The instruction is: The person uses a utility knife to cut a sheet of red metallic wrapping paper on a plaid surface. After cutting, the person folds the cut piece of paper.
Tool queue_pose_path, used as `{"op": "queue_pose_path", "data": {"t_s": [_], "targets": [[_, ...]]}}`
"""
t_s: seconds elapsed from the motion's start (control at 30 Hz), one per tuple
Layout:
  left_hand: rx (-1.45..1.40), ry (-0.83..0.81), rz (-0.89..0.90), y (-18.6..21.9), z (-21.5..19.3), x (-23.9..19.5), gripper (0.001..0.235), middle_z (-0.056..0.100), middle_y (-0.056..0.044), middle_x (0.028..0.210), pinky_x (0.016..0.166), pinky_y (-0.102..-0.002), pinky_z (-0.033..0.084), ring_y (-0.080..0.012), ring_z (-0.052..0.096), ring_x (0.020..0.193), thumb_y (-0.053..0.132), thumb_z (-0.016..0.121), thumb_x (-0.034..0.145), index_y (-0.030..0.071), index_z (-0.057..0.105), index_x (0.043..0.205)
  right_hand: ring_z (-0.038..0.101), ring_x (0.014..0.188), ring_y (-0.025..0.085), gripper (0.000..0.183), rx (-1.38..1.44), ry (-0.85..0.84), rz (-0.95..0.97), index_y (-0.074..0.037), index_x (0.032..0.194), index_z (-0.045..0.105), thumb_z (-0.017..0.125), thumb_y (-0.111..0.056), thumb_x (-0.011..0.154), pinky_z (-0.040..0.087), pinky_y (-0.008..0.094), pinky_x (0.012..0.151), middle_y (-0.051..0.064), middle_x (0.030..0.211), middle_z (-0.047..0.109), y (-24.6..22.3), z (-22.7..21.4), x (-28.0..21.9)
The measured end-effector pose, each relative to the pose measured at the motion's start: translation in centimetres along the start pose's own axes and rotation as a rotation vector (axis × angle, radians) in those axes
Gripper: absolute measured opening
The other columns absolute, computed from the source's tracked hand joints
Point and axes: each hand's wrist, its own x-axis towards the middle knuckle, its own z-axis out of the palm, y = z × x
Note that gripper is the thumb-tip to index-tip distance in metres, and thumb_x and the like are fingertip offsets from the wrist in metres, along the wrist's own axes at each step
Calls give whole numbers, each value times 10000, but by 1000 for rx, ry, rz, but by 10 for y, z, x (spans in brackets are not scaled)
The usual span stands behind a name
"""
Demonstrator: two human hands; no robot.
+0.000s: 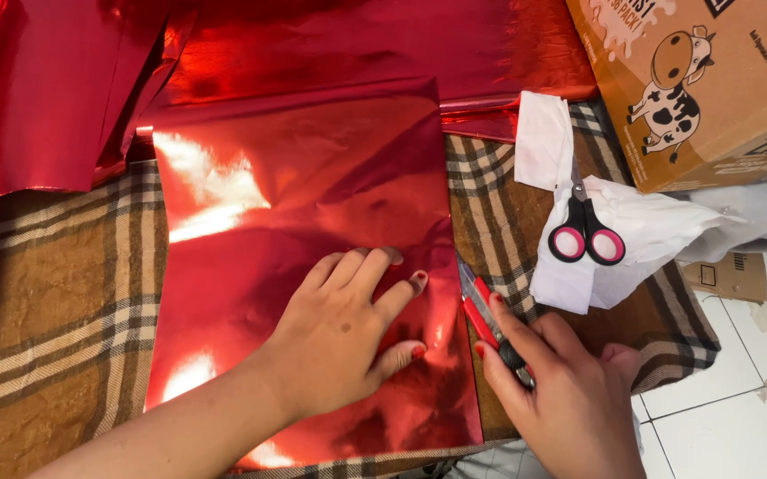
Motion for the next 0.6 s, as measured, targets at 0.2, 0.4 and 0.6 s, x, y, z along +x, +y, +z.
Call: {"op": "queue_pose_path", "data": {"t_s": [0.2, 0.4, 0.6], "targets": [[-65, -141, -19, -6, -2, 3, 802, 227, -247, 1661, 1185, -618, 144, -450, 170, 1537, 819, 625, 790, 160, 567, 1242, 459, 502, 198, 435, -6, 144, -73, -399, 1244, 731, 704, -480, 817, 316, 433, 717, -141, 784, 564, 3, 0, -14], [45, -81, 34, -24, 14, 5, 1283, 254, -101, 1652, 1170, -567, 140, -370, 225, 1478, 1040, 651, 633, 270, 329, 1607, 472, 530, 114, 450, -12, 192, -112, -373, 1274, 726, 696, -426, 829, 310, 358, 690, -157, 794, 545, 8, 1, -16], [-107, -171, 61, -36, 2, 10, 1029, 288, -118, 1642, 1123, -590, 132, -384, 223, 1465, 866, 586, 814, 282, 332, 1622, 387, 475, 172, 483, -18, 206, -54, -421, 1280, 715, 703, -494, 802, 309, 358, 617, -169, 737, 531, 8, 6, -12]]}}
